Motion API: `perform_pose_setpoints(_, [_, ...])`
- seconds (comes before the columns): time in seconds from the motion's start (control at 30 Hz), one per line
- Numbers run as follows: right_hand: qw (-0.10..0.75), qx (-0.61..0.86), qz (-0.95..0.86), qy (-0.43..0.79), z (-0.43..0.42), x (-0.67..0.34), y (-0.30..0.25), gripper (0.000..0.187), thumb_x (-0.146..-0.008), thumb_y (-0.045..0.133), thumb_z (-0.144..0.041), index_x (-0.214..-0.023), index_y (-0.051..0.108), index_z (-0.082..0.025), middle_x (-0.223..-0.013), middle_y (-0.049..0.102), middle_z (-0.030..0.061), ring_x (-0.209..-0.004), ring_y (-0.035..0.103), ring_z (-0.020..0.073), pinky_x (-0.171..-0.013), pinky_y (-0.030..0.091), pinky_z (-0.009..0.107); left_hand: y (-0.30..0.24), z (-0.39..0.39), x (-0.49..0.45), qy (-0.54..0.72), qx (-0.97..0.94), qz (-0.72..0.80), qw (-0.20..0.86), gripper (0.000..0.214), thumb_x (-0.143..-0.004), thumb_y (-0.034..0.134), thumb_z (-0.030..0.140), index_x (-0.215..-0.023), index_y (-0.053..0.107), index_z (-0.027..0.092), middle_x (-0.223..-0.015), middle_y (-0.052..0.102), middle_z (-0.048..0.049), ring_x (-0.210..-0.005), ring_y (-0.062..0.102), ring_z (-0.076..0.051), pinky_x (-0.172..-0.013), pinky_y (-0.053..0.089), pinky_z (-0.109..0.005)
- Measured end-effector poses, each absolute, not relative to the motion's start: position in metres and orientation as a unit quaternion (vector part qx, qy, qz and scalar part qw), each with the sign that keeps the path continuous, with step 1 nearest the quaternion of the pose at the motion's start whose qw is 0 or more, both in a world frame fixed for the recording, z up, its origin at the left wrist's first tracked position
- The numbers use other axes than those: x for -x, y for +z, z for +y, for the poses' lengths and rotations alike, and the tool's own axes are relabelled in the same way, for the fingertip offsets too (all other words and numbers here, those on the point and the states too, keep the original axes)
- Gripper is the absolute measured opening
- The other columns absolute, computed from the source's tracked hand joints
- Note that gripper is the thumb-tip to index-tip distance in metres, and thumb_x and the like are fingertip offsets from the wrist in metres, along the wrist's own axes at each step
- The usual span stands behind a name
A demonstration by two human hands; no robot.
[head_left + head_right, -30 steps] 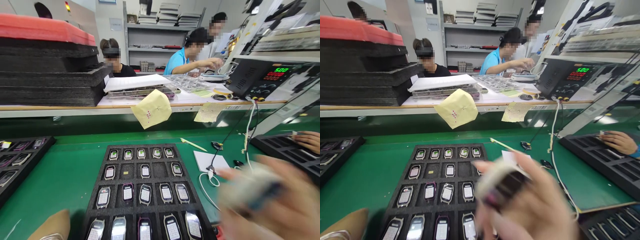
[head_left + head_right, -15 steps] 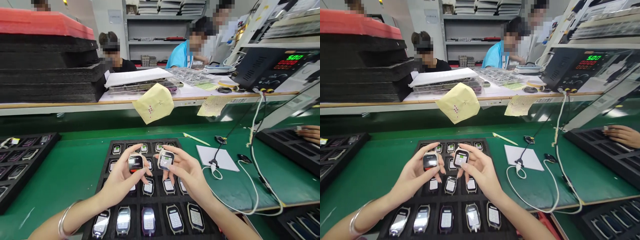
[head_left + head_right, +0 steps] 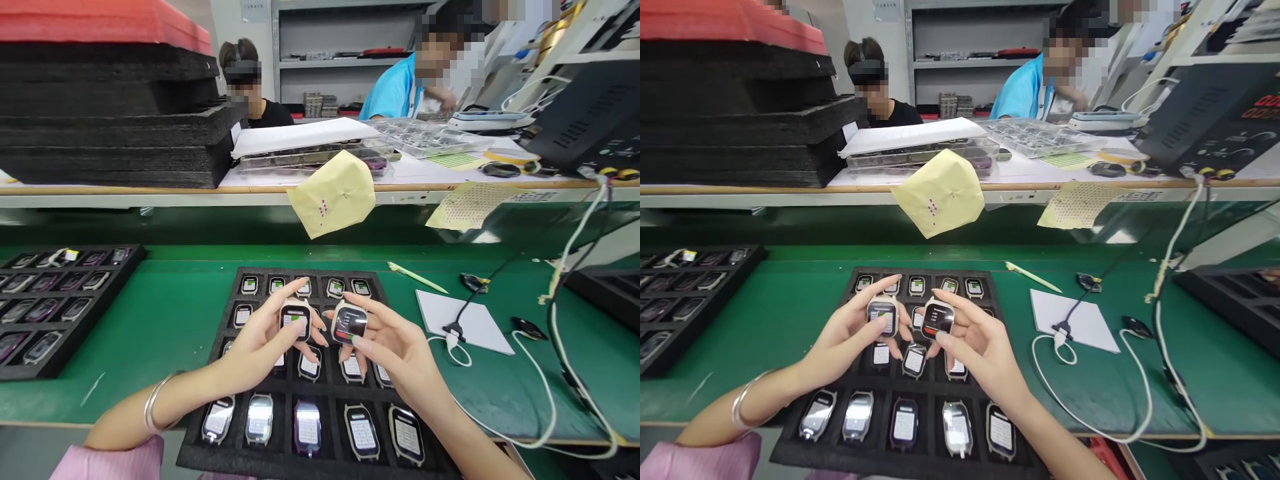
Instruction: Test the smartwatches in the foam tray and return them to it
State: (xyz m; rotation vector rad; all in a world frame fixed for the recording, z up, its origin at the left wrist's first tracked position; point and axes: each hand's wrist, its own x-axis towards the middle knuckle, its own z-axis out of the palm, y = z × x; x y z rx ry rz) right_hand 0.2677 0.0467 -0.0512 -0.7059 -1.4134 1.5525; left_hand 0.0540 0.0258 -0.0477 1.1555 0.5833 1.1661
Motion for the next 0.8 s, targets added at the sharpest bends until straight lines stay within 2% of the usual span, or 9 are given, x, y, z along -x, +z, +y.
perform_pose_setpoints(0.2, [0.431, 0.285, -0.563, 0.645, 0.0437, -0.2664, -0.0535, 0.046, -0.088, 0.067, -0.014, -0.131, 0.054, -0.026, -0.089, 0.069, 0.0053, -0.064, 0.067, 0.0155, -0.047, 0.054, 0.019, -0.0499, 0.0279, -0.0528, 0.514, -0.521, 0.23, 0.641, 0.057, -0.09, 0.057, 0.013, -0.142, 0.038, 0.027, -0.106, 0.06, -0.0079, -0.093, 0.062, -0.019, -0.074, 0.06, -0.03])
perform_pose_setpoints(0.37, [0.429, 0.278, -0.553, 0.658, 0.0437, -0.2678, -0.0547, 0.048, -0.088, 0.066, -0.015, -0.133, 0.053, -0.027, -0.098, 0.069, 0.0074, -0.071, 0.068, 0.0177, -0.05, 0.054, 0.021, -0.0508, 0.0262, -0.0533, 0.516, -0.516, 0.256, 0.634, 0.069, -0.085, 0.064, 0.008, -0.143, 0.034, 0.029, -0.107, 0.059, -0.0066, -0.095, 0.062, -0.018, -0.077, 0.059, -0.029])
perform_pose_setpoints(0.63, [0.462, 0.305, -0.542, 0.632, 0.0435, -0.2677, -0.0577, 0.026, -0.093, 0.062, -0.027, -0.119, 0.063, -0.024, -0.095, 0.071, 0.0082, -0.055, 0.065, 0.0132, -0.042, 0.047, 0.018, -0.0516, 0.0254, -0.0531, 0.51, -0.539, 0.278, 0.61, 0.06, -0.088, 0.061, 0.013, -0.14, 0.037, 0.026, -0.103, 0.06, -0.0067, -0.09, 0.061, -0.017, -0.072, 0.06, -0.029])
perform_pose_setpoints(0.8, [0.45, 0.326, -0.546, 0.626, 0.0425, -0.2678, -0.0587, 0.026, -0.092, 0.063, -0.03, -0.117, 0.063, -0.022, -0.094, 0.072, 0.0094, -0.052, 0.063, 0.0138, -0.039, 0.046, 0.02, -0.0502, 0.0266, -0.0537, 0.518, -0.549, 0.299, 0.583, 0.045, -0.091, 0.058, 0.021, -0.133, 0.044, 0.021, -0.095, 0.061, -0.0068, -0.081, 0.063, -0.017, -0.062, 0.06, -0.026])
